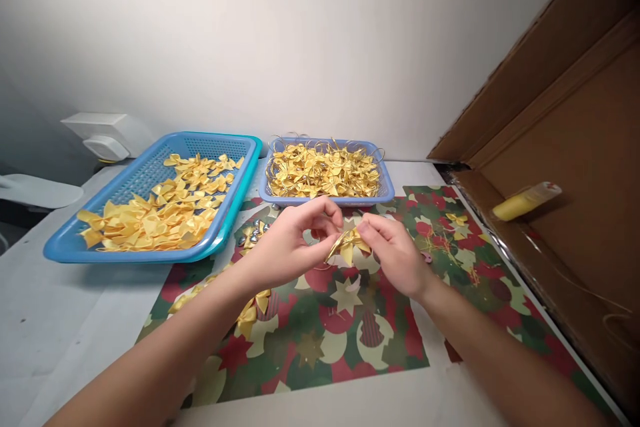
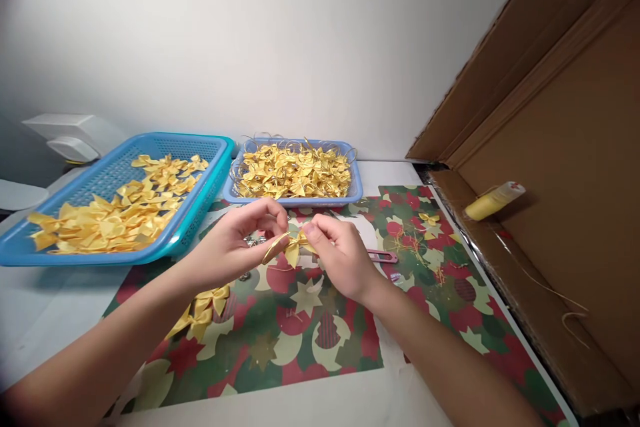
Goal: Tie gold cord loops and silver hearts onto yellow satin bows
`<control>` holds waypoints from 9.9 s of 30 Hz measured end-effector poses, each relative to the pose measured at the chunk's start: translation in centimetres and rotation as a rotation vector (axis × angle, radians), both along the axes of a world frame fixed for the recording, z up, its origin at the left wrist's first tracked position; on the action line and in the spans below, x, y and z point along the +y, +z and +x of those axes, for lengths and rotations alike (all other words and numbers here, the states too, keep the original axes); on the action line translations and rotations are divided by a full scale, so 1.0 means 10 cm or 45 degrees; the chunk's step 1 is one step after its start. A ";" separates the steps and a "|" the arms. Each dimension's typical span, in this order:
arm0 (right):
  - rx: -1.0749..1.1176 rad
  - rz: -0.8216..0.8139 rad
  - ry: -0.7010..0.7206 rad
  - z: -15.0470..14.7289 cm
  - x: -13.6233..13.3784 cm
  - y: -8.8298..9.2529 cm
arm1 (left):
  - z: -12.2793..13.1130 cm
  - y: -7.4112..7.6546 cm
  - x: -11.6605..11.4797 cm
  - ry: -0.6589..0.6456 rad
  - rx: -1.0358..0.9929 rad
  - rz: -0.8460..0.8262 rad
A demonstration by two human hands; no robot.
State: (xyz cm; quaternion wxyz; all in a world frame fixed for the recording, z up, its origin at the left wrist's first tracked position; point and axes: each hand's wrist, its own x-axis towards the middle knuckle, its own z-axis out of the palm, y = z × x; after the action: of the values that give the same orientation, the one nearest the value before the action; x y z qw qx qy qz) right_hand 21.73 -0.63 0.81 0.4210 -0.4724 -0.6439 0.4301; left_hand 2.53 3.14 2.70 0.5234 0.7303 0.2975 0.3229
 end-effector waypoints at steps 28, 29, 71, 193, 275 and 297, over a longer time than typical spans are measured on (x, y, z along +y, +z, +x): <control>-0.436 0.180 -0.279 0.34 0.27 0.04 | -0.08 -0.11 0.13 -0.002 0.532 0.143; -0.443 0.129 -0.248 0.32 0.27 0.04 | -0.05 -0.13 0.10 0.014 0.538 0.125; -0.375 0.264 -0.187 0.02 -0.04 0.17 | 0.06 0.03 -0.06 0.003 -0.059 -0.356; -0.856 0.717 0.406 0.17 -0.01 -0.10 | 0.17 -0.77 -0.40 0.261 -0.766 -1.120; -0.321 -0.231 0.447 0.07 -0.02 -0.13 | 0.11 -0.76 -0.47 0.010 -0.042 -0.041; -0.469 0.327 0.354 0.06 -0.05 -0.18 | 0.10 -0.79 -0.46 0.032 -0.106 -0.215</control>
State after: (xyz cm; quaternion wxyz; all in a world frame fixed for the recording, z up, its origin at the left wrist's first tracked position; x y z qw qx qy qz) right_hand 22.33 -1.10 -0.95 0.2899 -0.3924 -0.8178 0.3054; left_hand 3.57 -1.45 -5.24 0.5909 0.6657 0.3106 0.3334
